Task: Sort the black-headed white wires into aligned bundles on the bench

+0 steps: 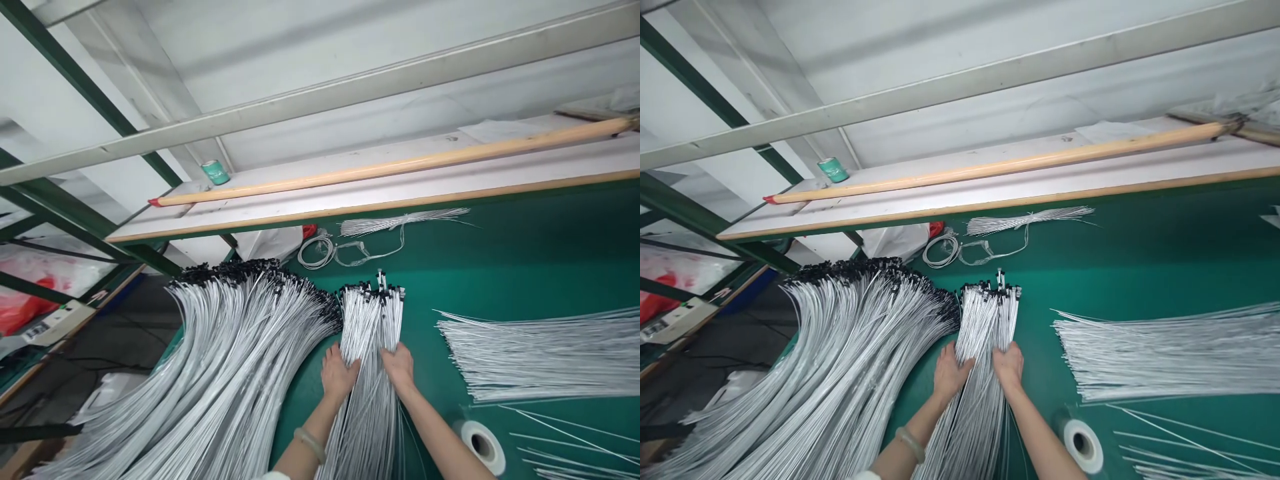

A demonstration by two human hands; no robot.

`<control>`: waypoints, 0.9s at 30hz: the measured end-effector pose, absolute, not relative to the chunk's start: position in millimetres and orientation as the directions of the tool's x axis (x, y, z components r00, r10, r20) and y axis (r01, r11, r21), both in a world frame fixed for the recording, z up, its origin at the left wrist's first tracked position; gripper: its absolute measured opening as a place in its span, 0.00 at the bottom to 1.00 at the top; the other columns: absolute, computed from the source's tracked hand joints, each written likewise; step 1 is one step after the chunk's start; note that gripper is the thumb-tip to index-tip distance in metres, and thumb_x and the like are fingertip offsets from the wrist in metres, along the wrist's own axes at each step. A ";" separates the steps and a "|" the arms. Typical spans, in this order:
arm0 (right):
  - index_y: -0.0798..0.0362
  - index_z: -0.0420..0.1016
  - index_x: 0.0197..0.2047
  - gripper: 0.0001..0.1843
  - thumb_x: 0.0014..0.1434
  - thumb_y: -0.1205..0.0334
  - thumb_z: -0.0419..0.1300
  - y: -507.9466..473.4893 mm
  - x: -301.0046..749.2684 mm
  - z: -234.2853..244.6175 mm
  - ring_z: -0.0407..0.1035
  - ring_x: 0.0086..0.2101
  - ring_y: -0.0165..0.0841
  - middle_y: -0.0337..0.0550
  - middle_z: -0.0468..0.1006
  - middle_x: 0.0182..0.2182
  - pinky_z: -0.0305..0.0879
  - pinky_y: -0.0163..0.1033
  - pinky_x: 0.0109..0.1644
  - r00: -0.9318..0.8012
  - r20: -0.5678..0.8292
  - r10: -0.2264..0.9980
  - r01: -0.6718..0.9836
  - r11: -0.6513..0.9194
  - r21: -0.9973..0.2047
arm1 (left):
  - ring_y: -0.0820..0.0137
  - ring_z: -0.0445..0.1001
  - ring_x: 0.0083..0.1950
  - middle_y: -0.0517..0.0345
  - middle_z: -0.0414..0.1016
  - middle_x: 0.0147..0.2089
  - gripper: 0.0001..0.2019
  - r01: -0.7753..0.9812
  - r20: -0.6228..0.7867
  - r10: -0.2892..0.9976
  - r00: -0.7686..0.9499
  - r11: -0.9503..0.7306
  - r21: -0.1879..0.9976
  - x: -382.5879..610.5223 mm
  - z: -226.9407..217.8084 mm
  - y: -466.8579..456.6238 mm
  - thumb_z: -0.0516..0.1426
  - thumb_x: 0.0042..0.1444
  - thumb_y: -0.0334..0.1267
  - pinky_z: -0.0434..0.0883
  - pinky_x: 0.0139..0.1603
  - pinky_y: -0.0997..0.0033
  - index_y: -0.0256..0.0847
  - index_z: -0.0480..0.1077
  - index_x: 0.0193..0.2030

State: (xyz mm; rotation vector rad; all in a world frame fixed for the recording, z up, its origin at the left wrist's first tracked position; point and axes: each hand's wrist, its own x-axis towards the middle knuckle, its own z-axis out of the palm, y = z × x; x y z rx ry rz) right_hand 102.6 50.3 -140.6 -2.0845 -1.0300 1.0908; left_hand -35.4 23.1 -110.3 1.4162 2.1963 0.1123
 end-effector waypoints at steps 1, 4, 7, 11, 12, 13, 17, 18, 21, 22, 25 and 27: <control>0.61 0.72 0.37 0.18 0.42 0.59 0.58 51.6 101.0 -140.7 0.72 0.40 0.48 0.60 0.78 0.37 0.65 0.42 0.41 0.380 -0.422 0.823 0.365 -0.553 -0.749 | 0.56 0.60 0.57 0.41 0.61 0.57 0.33 0.827 -0.379 0.869 -0.319 0.450 0.337 -35.8 -111.0 22.8 0.53 0.49 0.44 0.58 0.52 0.66 0.30 0.52 0.60; 0.62 0.69 0.42 0.29 0.37 0.55 0.63 54.8 99.2 -143.9 0.71 0.41 0.50 0.61 0.77 0.38 0.66 0.43 0.40 0.399 -0.455 0.796 0.340 -0.589 -0.733 | 0.56 0.60 0.57 0.42 0.62 0.56 0.33 0.827 -0.376 0.867 -0.327 0.455 0.330 -36.1 -112.8 22.4 0.55 0.47 0.42 0.58 0.52 0.66 0.30 0.53 0.59; 0.62 0.70 0.40 0.29 0.31 0.59 0.65 57.0 99.3 -149.7 0.72 0.39 0.50 0.60 0.78 0.35 0.67 0.43 0.36 0.397 -0.488 0.777 0.299 -0.613 -0.731 | 0.55 0.60 0.57 0.42 0.63 0.55 0.33 0.827 -0.374 0.866 -0.331 0.457 0.327 -35.0 -112.5 22.4 0.55 0.47 0.43 0.59 0.51 0.65 0.30 0.54 0.59; 0.56 0.73 0.27 0.13 0.31 0.66 0.62 57.9 98.9 -156.1 0.74 0.30 0.45 0.51 0.80 0.26 0.67 0.39 0.29 0.363 -0.504 0.784 0.206 -0.595 -0.777 | 0.55 0.60 0.57 0.42 0.62 0.56 0.32 0.830 -0.369 0.868 -0.332 0.455 0.322 -34.3 -110.8 22.1 0.53 0.48 0.45 0.60 0.50 0.64 0.31 0.54 0.59; 0.55 0.72 0.24 0.10 0.31 0.67 0.60 57.5 98.8 -157.1 0.74 0.28 0.43 0.48 0.79 0.24 0.66 0.39 0.27 0.358 -0.508 0.783 0.175 -0.590 -0.788 | 0.55 0.60 0.57 0.42 0.62 0.56 0.32 0.831 -0.369 0.869 -0.331 0.453 0.323 -34.7 -110.8 21.9 0.53 0.49 0.45 0.60 0.50 0.64 0.31 0.53 0.59; 0.55 0.72 0.23 0.08 0.32 0.67 0.59 56.8 98.9 -157.7 0.74 0.26 0.42 0.47 0.79 0.22 0.66 0.38 0.25 0.358 -0.512 0.781 0.142 -0.587 -0.797 | 0.55 0.60 0.57 0.42 0.62 0.56 0.32 0.831 -0.369 0.870 -0.328 0.452 0.325 -35.2 -111.0 21.7 0.53 0.49 0.46 0.60 0.50 0.65 0.31 0.53 0.59; 0.54 0.70 0.21 0.07 0.32 0.67 0.57 51.2 102.2 -156.3 0.72 0.23 0.39 0.43 0.78 0.19 0.64 0.35 0.23 0.362 -0.522 0.772 0.024 -0.568 -0.823 | 0.56 0.59 0.57 0.42 0.62 0.57 0.33 0.829 -0.362 0.873 -0.326 0.448 0.335 -38.0 -114.0 21.1 0.53 0.49 0.47 0.59 0.51 0.65 0.31 0.54 0.59; 0.54 0.70 0.21 0.07 0.32 0.67 0.57 49.4 103.4 -154.9 0.72 0.23 0.39 0.43 0.78 0.19 0.64 0.35 0.22 0.365 -0.522 0.771 0.001 -0.561 -0.828 | 0.56 0.60 0.57 0.42 0.62 0.57 0.32 0.829 -0.359 0.875 -0.326 0.447 0.336 -38.5 -114.9 21.1 0.53 0.49 0.47 0.59 0.51 0.65 0.30 0.54 0.59; 0.54 0.69 0.22 0.07 0.32 0.68 0.56 44.7 106.0 -149.2 0.71 0.23 0.38 0.42 0.77 0.19 0.64 0.35 0.23 0.367 -0.526 0.767 -0.066 -0.543 -0.837 | 0.56 0.60 0.57 0.41 0.62 0.56 0.32 0.830 -0.351 0.879 -0.323 0.441 0.340 -38.6 -116.8 21.1 0.52 0.50 0.47 0.59 0.51 0.65 0.29 0.54 0.59; 0.54 0.70 0.22 0.08 0.32 0.67 0.57 43.6 106.1 -147.3 0.72 0.24 0.38 0.42 0.77 0.19 0.64 0.35 0.23 0.362 -0.530 0.767 -0.090 -0.537 -0.838 | 0.56 0.60 0.57 0.41 0.62 0.56 0.32 0.831 -0.347 0.880 -0.324 0.440 0.340 -38.2 -117.0 21.0 0.52 0.50 0.47 0.59 0.51 0.65 0.29 0.54 0.58; 0.54 0.69 0.24 0.08 0.33 0.66 0.57 42.0 104.7 -143.8 0.72 0.23 0.37 0.42 0.77 0.20 0.65 0.36 0.24 0.327 -0.554 0.765 -0.170 -0.529 -0.831 | 0.55 0.60 0.57 0.41 0.62 0.56 0.31 0.833 -0.339 0.881 -0.331 0.441 0.335 -36.6 -116.0 20.3 0.52 0.51 0.47 0.59 0.51 0.65 0.29 0.54 0.58; 0.55 0.69 0.24 0.08 0.34 0.66 0.56 41.8 103.8 -144.0 0.71 0.22 0.37 0.42 0.77 0.19 0.65 0.36 0.23 0.306 -0.574 0.759 -0.214 -0.533 -0.819 | 0.55 0.60 0.56 0.41 0.63 0.56 0.31 0.830 -0.338 0.879 -0.336 0.445 0.335 -36.0 -114.6 19.3 0.52 0.51 0.47 0.59 0.51 0.65 0.29 0.54 0.58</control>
